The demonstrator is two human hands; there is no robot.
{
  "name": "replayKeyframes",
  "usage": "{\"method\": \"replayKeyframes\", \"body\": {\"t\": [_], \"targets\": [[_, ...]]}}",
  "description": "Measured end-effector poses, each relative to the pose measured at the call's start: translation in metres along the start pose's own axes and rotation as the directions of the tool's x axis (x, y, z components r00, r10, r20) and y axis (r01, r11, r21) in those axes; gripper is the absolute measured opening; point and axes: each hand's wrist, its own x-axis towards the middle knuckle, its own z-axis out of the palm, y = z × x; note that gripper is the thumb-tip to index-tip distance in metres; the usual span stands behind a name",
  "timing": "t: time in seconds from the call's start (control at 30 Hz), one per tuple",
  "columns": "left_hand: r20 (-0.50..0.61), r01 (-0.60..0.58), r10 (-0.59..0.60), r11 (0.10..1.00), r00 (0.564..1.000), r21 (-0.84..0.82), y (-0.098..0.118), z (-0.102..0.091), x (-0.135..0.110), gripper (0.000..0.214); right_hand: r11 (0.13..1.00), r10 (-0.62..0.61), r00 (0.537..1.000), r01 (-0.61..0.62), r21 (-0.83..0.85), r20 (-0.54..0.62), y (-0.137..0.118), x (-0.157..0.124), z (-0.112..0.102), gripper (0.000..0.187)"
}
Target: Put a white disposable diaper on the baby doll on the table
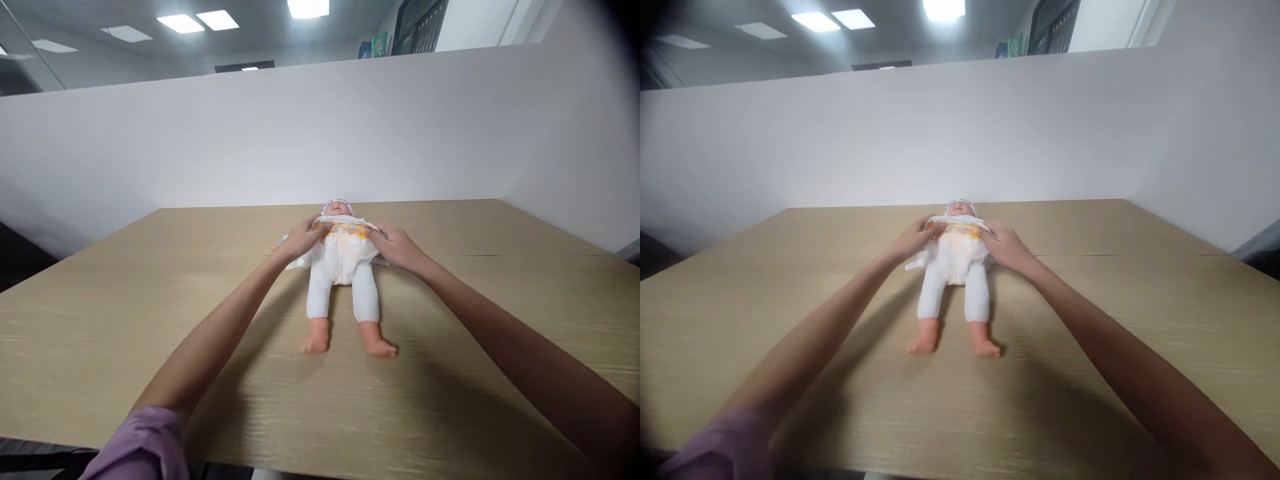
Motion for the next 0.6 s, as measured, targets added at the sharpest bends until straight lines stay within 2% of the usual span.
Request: {"method": "replayKeyframes", "body": {"t": [0.1,0.27,0.43,0.6], "targets": [[0.067,0.079,-0.069,0.982,0.995,-0.172,-0.014,0.010,0.023,0.050,0.990,0.110,0.993,-0.113,0.087,0.036,0.019,0.027,0.013,0.036],[0.125,0.103,-0.073,0.960,0.989,-0.259,-0.037,0.027,0.033,0.055,0.966,0.197,0.976,-0.209,0.155,0.092,0.047,0.042,0.033,0.039],[0.183,0.154,-0.096,0.927,0.978,-0.341,-0.041,0.021,0.019,0.055,0.947,0.250,0.962,-0.267,0.181,0.114,0.046,0.021,0.033,0.049],[0.339,0.292,-0.171,0.891,0.925,-0.347,-0.032,0.009,-0.023,0.057,0.919,0.272,0.940,-0.317,0.234,0.204,0.032,-0.024,0.023,0.055]]}}
